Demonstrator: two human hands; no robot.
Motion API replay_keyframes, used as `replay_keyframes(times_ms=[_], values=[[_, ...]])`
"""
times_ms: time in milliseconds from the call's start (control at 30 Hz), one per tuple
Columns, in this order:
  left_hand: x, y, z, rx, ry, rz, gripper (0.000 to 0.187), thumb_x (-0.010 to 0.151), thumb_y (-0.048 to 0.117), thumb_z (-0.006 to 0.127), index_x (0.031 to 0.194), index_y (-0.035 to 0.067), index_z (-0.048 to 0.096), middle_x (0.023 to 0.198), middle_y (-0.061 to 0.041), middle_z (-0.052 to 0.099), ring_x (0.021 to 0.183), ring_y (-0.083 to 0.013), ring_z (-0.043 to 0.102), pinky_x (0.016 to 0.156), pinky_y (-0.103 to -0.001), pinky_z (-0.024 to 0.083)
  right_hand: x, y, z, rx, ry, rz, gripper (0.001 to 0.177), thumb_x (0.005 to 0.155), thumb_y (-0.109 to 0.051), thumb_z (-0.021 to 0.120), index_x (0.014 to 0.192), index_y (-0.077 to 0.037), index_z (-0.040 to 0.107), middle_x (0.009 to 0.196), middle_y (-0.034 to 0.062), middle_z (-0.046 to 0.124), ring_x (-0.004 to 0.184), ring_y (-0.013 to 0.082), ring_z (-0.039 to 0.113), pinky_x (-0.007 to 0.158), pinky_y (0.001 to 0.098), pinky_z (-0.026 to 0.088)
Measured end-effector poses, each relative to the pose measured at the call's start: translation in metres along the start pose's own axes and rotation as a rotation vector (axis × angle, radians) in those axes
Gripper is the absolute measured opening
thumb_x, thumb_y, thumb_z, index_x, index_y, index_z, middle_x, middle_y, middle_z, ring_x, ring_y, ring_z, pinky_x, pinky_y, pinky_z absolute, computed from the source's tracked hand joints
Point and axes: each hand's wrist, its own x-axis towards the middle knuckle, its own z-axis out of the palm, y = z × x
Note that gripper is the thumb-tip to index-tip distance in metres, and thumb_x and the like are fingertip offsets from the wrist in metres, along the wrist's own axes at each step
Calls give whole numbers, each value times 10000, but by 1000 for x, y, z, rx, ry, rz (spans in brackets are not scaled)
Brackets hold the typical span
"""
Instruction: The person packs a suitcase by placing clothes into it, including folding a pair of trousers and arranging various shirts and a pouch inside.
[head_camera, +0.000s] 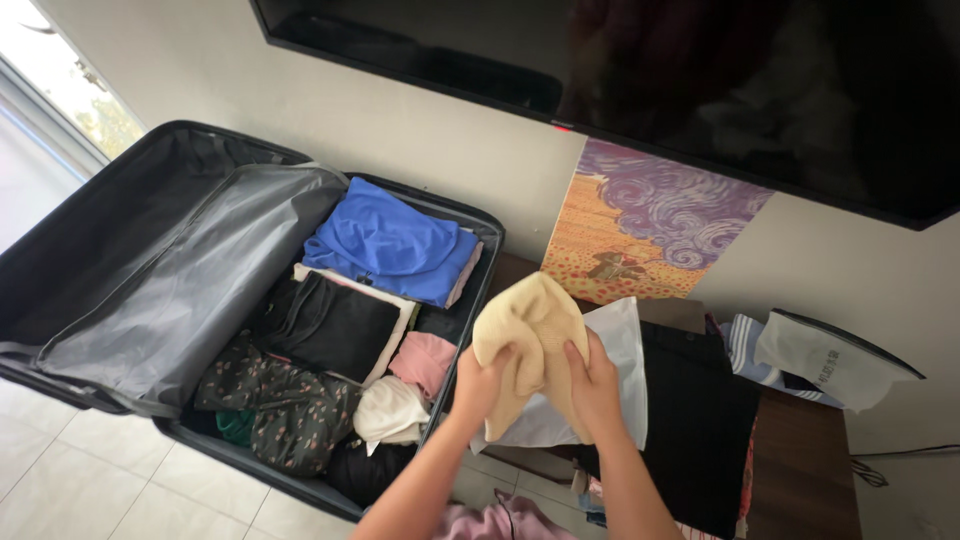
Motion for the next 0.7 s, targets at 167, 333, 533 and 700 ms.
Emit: replay_keyframes(times_ms=[167, 333, 533, 700], values=[[22, -4, -42, -26, -158, -203, 330, 902, 111, 671, 1196, -36, 693, 1088, -104, 763, 977, -191, 722, 855, -331, 569, 5, -12, 13, 15, -35, 158, 415, 1005, -296, 602, 1349, -65, 632, 1162, 146, 786, 1061, 252, 758, 908, 357, 581], [15, 8, -41, -87, -213, -107, 463, 876, 144, 720, 1302, -10, 623, 1201, -104, 714, 1060, -160, 678, 888, -315, 559, -1, -27, 49, -113, -227, 14, 1027, 671, -224, 876, 1516, -130, 300, 1370, 131, 607, 1231, 262, 634, 974, 381, 526], [28, 45, -80, 39, -85, -271, 540, 827, 245, 802, 1272, 12, 605, 1115, -105, 730, 996, -185, 711, 839, -328, 584, 7, -20, 54, 6, -517, 24, 1151, 627, -77, 843, 1607, -162, 246, 1564, 131, 471, 1436, 250, 459, 1155, 366, 360], [46, 43, -106, -32, -86, -232, 622, 775, 204, 838, 1306, 4, 583, 1133, -115, 723, 999, -195, 718, 843, -329, 598, 1, -24, 60, -90, -576, -82, 1025, 644, -165, 907, 1507, -168, 355, 1613, 115, 339, 1472, 281, 354, 1164, 385, 318]])
